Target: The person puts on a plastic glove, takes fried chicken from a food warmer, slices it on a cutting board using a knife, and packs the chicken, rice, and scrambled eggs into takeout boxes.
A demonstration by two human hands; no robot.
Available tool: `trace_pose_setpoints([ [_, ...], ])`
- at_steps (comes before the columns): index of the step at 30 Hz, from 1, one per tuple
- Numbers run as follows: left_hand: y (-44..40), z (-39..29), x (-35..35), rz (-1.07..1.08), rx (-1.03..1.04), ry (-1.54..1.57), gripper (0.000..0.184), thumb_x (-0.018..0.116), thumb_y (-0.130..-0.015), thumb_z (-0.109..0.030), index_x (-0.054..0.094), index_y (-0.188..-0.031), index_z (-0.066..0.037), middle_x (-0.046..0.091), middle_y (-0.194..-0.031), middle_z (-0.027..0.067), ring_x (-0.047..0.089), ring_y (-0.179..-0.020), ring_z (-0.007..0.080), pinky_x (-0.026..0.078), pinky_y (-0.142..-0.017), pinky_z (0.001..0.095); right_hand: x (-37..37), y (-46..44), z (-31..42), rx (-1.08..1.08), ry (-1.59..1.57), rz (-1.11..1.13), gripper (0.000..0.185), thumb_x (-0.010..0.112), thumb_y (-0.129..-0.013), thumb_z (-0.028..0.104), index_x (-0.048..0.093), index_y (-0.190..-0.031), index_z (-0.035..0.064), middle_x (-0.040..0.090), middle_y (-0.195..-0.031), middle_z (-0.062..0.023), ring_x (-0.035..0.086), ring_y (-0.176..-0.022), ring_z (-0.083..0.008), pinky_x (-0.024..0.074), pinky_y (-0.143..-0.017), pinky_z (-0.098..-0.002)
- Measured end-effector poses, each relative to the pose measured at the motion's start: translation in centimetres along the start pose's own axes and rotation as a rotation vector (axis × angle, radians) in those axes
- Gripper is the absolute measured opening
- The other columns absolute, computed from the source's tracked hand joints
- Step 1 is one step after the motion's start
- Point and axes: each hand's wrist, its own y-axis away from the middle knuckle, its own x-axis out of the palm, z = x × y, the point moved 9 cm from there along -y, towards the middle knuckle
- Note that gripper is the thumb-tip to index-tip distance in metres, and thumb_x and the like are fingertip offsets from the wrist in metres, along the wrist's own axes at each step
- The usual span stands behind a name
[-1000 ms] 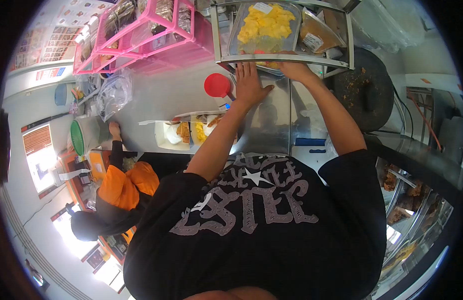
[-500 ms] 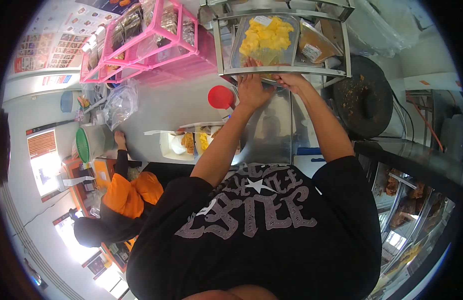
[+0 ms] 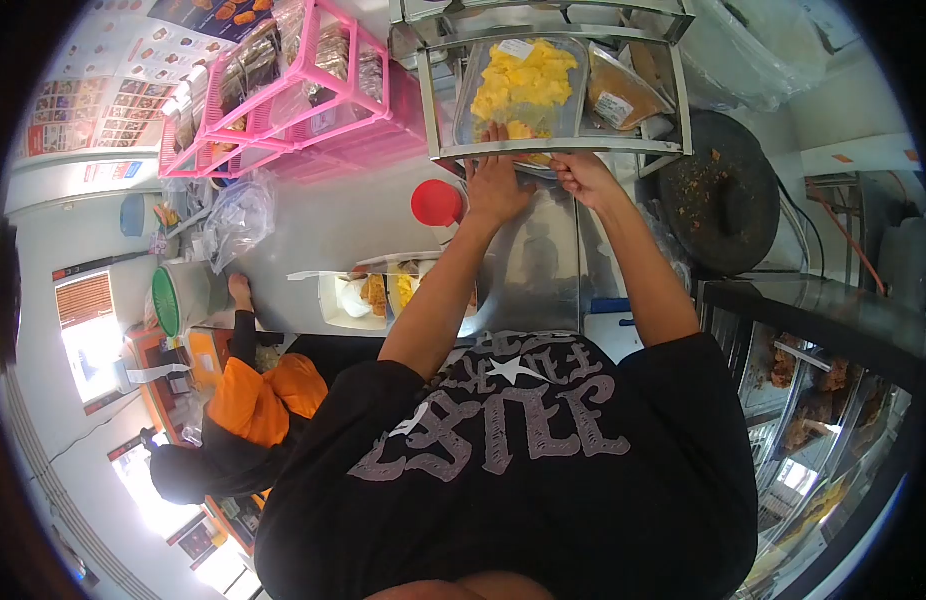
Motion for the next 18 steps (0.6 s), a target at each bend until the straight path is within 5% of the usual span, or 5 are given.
trace_pose_setpoints([
  [7, -0.4, 0.1, 0.9, 0.095, -0.056, -0.06, 0.113, 0.078, -0.073, -0.038, 0.009, -0.155, -0.001, 0.012, -0.163, 0.0166, 0.013, -0.151, 0.0287, 0.014, -0.118, 0.057, -2.3, 2.6, 1.1, -0.074, -0.018, -0.085, 0.011, 0.051, -0.102, 0.016, 0.049, -0.091, 0.0136, 0.039, -0.068, 0.0075, 0.035, -0.052, -0.001, 0.0265, -0.041, -0.0164],
  [10, -0.3, 0.1, 0.9, -0.022, -0.03, 0.042, 0.109, 0.078, -0.073, -0.036, 0.015, -0.154, 0.001, 0.017, -0.162, 0.0176, 0.015, -0.151, 0.029, 0.014, -0.118, 0.0575, -2.3, 4.1, 1.1, -0.104, -0.035, -0.071, 0.011, 0.051, -0.102, 0.018, 0.05, -0.092, 0.0151, 0.039, -0.068, 0.0077, 0.035, -0.052, -0.0011, 0.0265, -0.041, -0.0165],
  [16, 5.3, -1.7, -2.8, -0.169, 0.094, 0.318, 0.089, 0.072, -0.079, -0.031, 0.028, -0.148, 0.003, 0.033, -0.153, 0.0238, 0.029, -0.144, 0.0375, 0.019, -0.116, 0.0584, -2.5, 7.5, -1.1, -0.231, -0.086, -0.126, 0.014, 0.053, -0.092, 0.003, 0.052, -0.092, 0.0176, 0.039, -0.069, 0.0109, 0.033, -0.051, 0.0014, 0.0258, -0.042, -0.0149],
  [18, 9.9, -2.1, -6.1, -0.146, 0.211, 0.358, 0.086, 0.07, -0.081, -0.028, 0.027, -0.148, 0.004, 0.033, -0.152, 0.0252, 0.032, -0.143, 0.0377, 0.022, -0.117, 0.0548, -1.5, 9.7, -2.4, -0.255, -0.112, -0.193, 0.004, 0.051, -0.098, 0.008, 0.052, -0.097, 0.0122, 0.041, -0.072, 0.0085, 0.034, -0.053, 0.0005, 0.0247, -0.041, -0.0137],
])
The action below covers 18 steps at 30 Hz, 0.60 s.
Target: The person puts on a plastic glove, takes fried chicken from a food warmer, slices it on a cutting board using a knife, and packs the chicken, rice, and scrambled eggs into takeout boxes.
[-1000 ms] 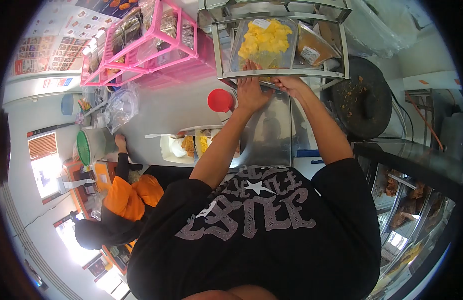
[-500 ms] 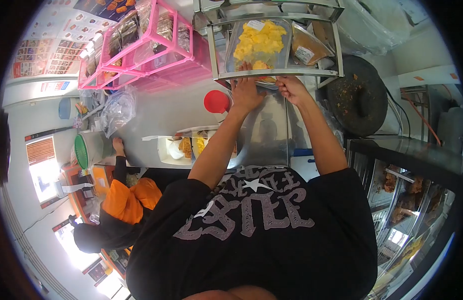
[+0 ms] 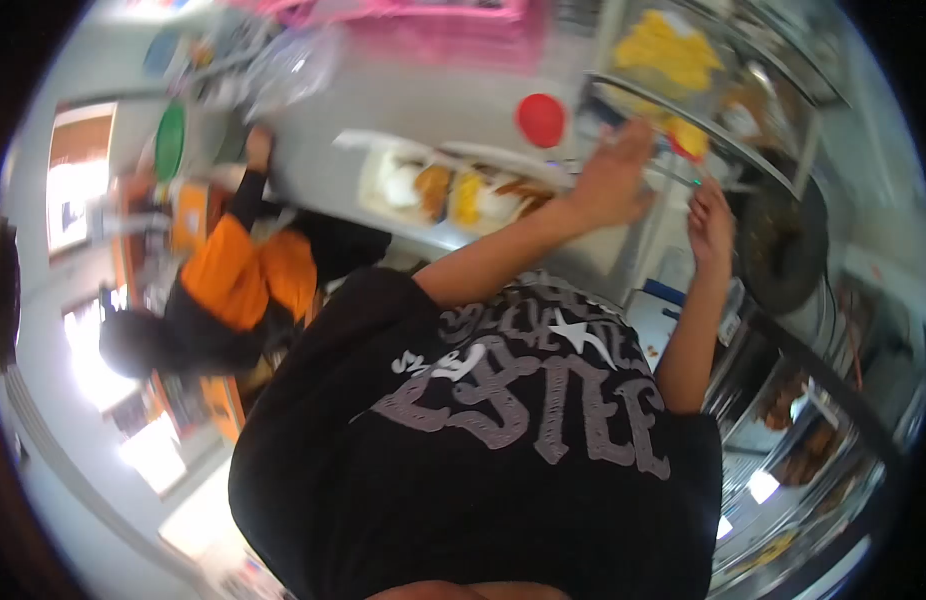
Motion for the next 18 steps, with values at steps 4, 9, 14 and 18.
trace_pose_setpoints([
  [4, 8.8, -0.5, -8.2, -0.111, 0.105, 0.338, 0.06, 0.068, -0.083, -0.014, 0.049, -0.138, -0.001, 0.049, -0.141, 0.0227, 0.047, -0.132, 0.0359, 0.038, -0.109, 0.0461, 3.2, 7.0, -1.3, 0.014, -0.072, 0.052, 0.012, 0.048, -0.105, 0.018, 0.053, -0.106, 0.0072, 0.04, -0.071, 0.0049, 0.035, -0.053, -0.0009, 0.0291, -0.039, -0.0152],
  [9, 21.3, 11.1, -17.1, -0.543, -0.313, 0.264, 0.034, 0.068, -0.081, -0.003, 0.063, -0.115, -0.002, 0.062, -0.122, 0.0156, 0.06, -0.109, 0.034, 0.047, -0.095, 0.0428, 9.3, 12.1, -5.0, 0.156, 0.148, 0.119, 0.012, 0.049, -0.104, 0.02, 0.052, -0.108, 0.008, 0.039, -0.071, 0.005, 0.034, -0.049, -0.0006, 0.0272, -0.035, -0.0151],
  [14, 32.0, 24.5, -23.1, -0.906, -0.758, 0.054, 0.031, 0.062, -0.091, -0.014, 0.061, -0.12, 0.0, 0.061, -0.125, 0.0182, 0.057, -0.114, 0.0304, 0.041, -0.103, 0.0399, 22.8, 13.8, -11.8, 0.317, 0.469, 0.327, 0.026, 0.051, -0.103, 0.021, 0.054, -0.121, 0.0031, 0.037, -0.068, 0.0059, 0.033, -0.047, -0.0013, 0.0264, -0.036, -0.0163],
  [18, 33.8, 34.6, -20.4, -0.858, -0.831, 0.614, 0.054, 0.044, -0.102, -0.039, 0.05, -0.137, 0.003, 0.054, -0.138, 0.0189, 0.05, -0.128, 0.0286, 0.035, -0.11, 0.039, 32.3, 10.5, -20.2, 0.181, 0.658, 0.563, 0.032, 0.049, -0.103, 0.02, 0.056, -0.128, 0.001, 0.041, -0.069, 0.0045, 0.04, -0.05, -0.0036, 0.0334, -0.04, -0.0218],
])
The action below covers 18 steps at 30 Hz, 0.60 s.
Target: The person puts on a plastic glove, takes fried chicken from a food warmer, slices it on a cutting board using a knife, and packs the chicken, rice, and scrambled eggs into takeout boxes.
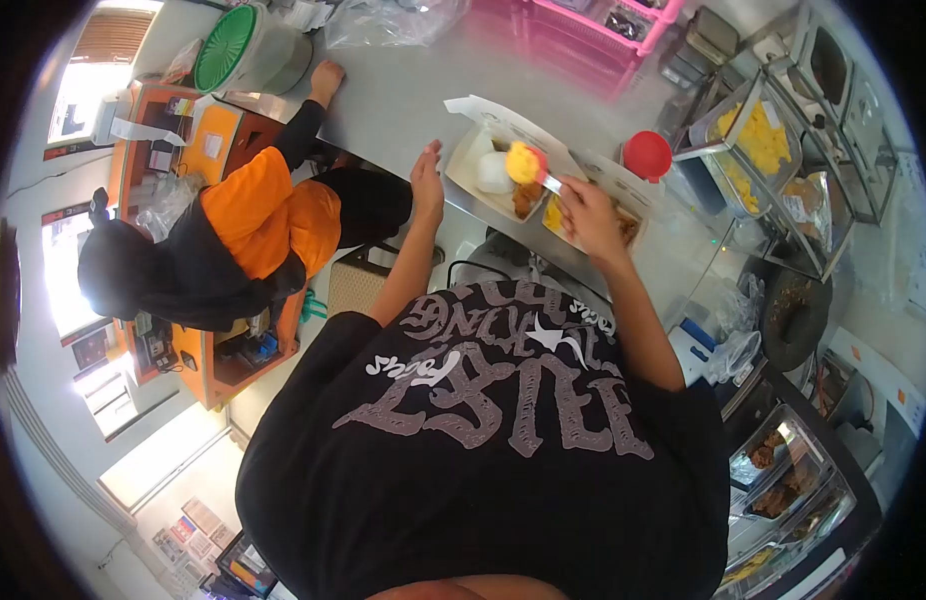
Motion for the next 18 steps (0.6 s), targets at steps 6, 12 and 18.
trace_pose_setpoints([
  [6, -3.7, 1.8, 3.4, 0.411, -0.288, 0.291, 0.088, 0.015, -0.1, -0.066, 0.037, -0.146, 0.005, 0.044, -0.149, 0.019, 0.04, -0.14, 0.029, 0.027, -0.117, 0.0402, 9.1, -8.3, -0.9, -0.774, 1.178, -0.124, 0.045, 0.055, -0.083, 0.003, 0.061, -0.127, 0.0085, 0.058, -0.092, -0.0118, 0.062, -0.088, -0.0317, 0.0511, -0.074, -0.0406],
  [12, -4.4, 1.7, 4.5, 0.568, -0.474, 0.429, 0.1, 0.003, -0.094, -0.074, 0.033, -0.148, 0.004, 0.04, -0.152, 0.0183, 0.037, -0.141, 0.0298, 0.025, -0.118, 0.0408, 10.8, -7.9, -3.7, -0.822, 1.265, -0.178, 0.051, 0.054, -0.081, 0.0, 0.059, -0.131, 0.0094, 0.056, -0.105, -0.0141, 0.06, -0.098, -0.0323, 0.0511, -0.083, -0.0422],
  [18, -5.2, 1.6, 5.1, 0.657, -0.487, 0.438, 0.101, 0.003, -0.093, -0.075, 0.032, -0.148, 0.004, 0.037, -0.153, 0.0191, 0.037, -0.141, 0.0309, 0.026, -0.117, 0.0416, 11.2, -7.1, -3.1, -0.852, 1.232, -0.278, 0.052, 0.054, -0.082, 0.0, 0.058, -0.133, 0.0095, 0.057, -0.105, -0.0131, 0.06, -0.095, -0.0314, 0.0513, -0.084, -0.0409],
])
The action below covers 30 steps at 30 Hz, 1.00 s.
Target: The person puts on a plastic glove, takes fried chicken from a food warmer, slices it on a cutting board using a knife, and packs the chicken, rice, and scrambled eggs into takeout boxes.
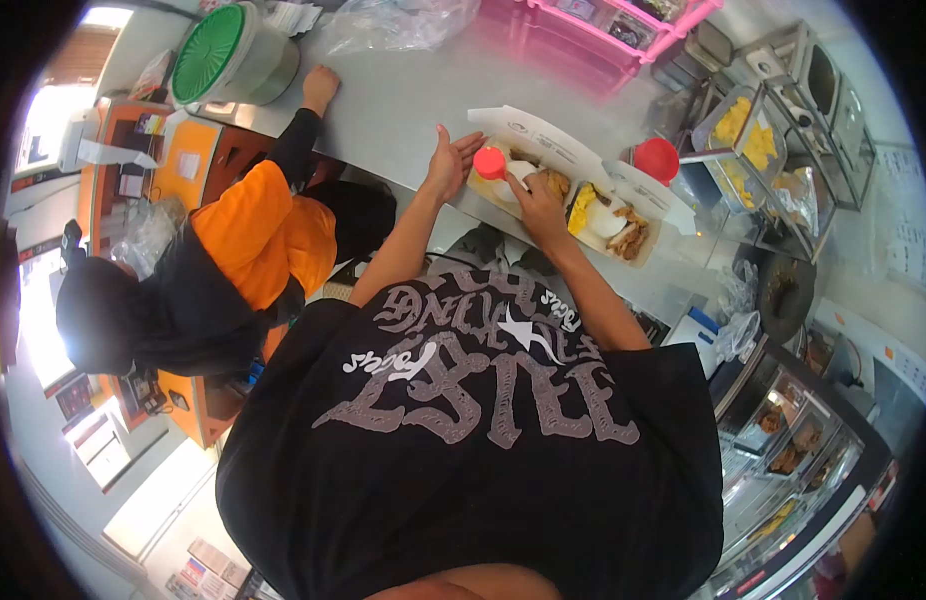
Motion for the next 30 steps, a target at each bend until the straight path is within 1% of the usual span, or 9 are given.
trace_pose_setpoints([
  [7, 0.3, 0.2, 0.0, 0.034, -0.03, 0.043, 0.103, 0.005, -0.092, -0.077, 0.032, -0.148, 0.005, 0.035, -0.154, 0.0212, 0.035, -0.142, 0.0322, 0.025, -0.118, 0.0414, 0.6, 1.0, -0.3, 0.078, 0.034, -0.022, 0.053, 0.053, -0.082, -0.001, 0.058, -0.134, 0.0082, 0.057, -0.104, -0.0135, 0.06, -0.095, -0.0308, 0.0511, -0.083, -0.0394],
  [10, -0.2, 0.6, -0.6, 0.028, -0.054, 0.039, 0.103, 0.007, -0.091, -0.077, 0.032, -0.148, 0.005, 0.033, -0.155, 0.0219, 0.034, -0.143, 0.0328, 0.025, -0.118, 0.0416, -2.5, 0.0, 0.5, 0.105, 0.065, -0.164, 0.048, 0.054, -0.082, 0.002, 0.06, -0.13, 0.0064, 0.057, -0.102, -0.0135, 0.059, -0.095, -0.0301, 0.0513, -0.081, -0.0397],
  [13, -0.1, 0.5, -0.2, 0.044, -0.047, 0.019, 0.103, 0.008, -0.091, -0.078, 0.031, -0.149, 0.005, 0.032, -0.155, 0.0221, 0.033, -0.143, 0.0331, 0.024, -0.118, 0.0416, 0.7, 0.6, 1.6, 0.031, 0.238, 0.09, 0.041, 0.055, -0.082, 0.006, 0.061, -0.123, 0.0035, 0.056, -0.098, -0.0133, 0.059, -0.094, -0.0291, 0.0518, -0.078, -0.0384],
  [16, -0.6, 0.9, -0.4, 0.044, -0.065, 0.069, 0.103, 0.008, -0.092, -0.077, 0.032, -0.148, 0.005, 0.032, -0.155, 0.0226, 0.033, -0.143, 0.0333, 0.025, -0.118, 0.0417, -0.3, -0.5, 2.9, -0.01, 0.277, 0.091, 0.037, 0.056, -0.082, 0.009, 0.061, -0.117, 0.0018, 0.055, -0.096, -0.0123, 0.059, -0.091, -0.0268, 0.052, -0.075, -0.0363],
  [19, 0.0, 0.3, -0.1, 0.017, -0.064, 0.066, 0.103, 0.011, -0.091, -0.078, 0.035, -0.147, 0.005, 0.039, -0.151, 0.0229, 0.037, -0.14, 0.0333, 0.026, -0.117, 0.0415, -2.7, -2.0, 4.9, 0.004, 0.351, 0.11, 0.034, 0.056, -0.081, 0.01, 0.061, -0.113, -0.0009, 0.056, -0.096, -0.0113, 0.059, -0.09, -0.0251, 0.0522, -0.074, -0.0332],
  [22, -0.4, 0.5, -0.2, 0.042, -0.068, 0.046, 0.103, 0.011, -0.091, -0.078, 0.035, -0.147, 0.005, 0.039, -0.151, 0.0228, 0.038, -0.14, 0.0333, 0.026, -0.117, 0.0415, 1.6, -0.3, 3.7, -0.081, 0.349, 0.163, 0.028, 0.057, -0.081, 0.011, 0.06, -0.106, -0.0018, 0.056, -0.096, -0.0106, 0.058, -0.089, -0.0244, 0.0523, -0.073, -0.0327],
  [25, -0.7, 0.5, -0.4, 0.06, -0.064, 0.045, 0.102, 0.011, -0.092, -0.078, 0.035, -0.147, 0.004, 0.037, -0.152, 0.0227, 0.036, -0.141, 0.0332, 0.026, -0.117, 0.0415, -1.6, -1.8, 6.2, -0.11, 0.336, 0.089, 0.024, 0.057, -0.08, 0.012, 0.06, -0.099, -0.0022, 0.056, -0.096, -0.0106, 0.058, -0.089, -0.0245, 0.0523, -0.074, -0.0326],
  [28, -0.2, 0.2, 0.1, 0.05, -0.09, 0.025, 0.101, 0.012, -0.092, -0.078, 0.035, -0.147, 0.004, 0.034, -0.154, 0.0229, 0.033, -0.142, 0.0331, 0.026, -0.117, 0.0421, 2.4, -0.1, 3.1, -0.018, 0.336, 0.223, 0.036, 0.057, -0.08, 0.012, 0.059, -0.113, -0.0018, 0.056, -0.097, -0.0106, 0.058, -0.089, -0.0244, 0.0524, -0.075, -0.0333],
  [30, -0.9, 0.8, -0.8, 0.086, -0.078, 0.012, 0.101, 0.013, -0.092, -0.078, 0.034, -0.148, 0.003, 0.031, -0.156, 0.0222, 0.03, -0.144, 0.0335, 0.024, -0.117, 0.0429, 0.5, -1.1, 4.6, -0.048, 0.248, 0.128, 0.034, 0.057, -0.08, 0.013, 0.06, -0.111, -0.0016, 0.056, -0.097, -0.0108, 0.058, -0.089, -0.0247, 0.0521, -0.076, -0.0341],
])
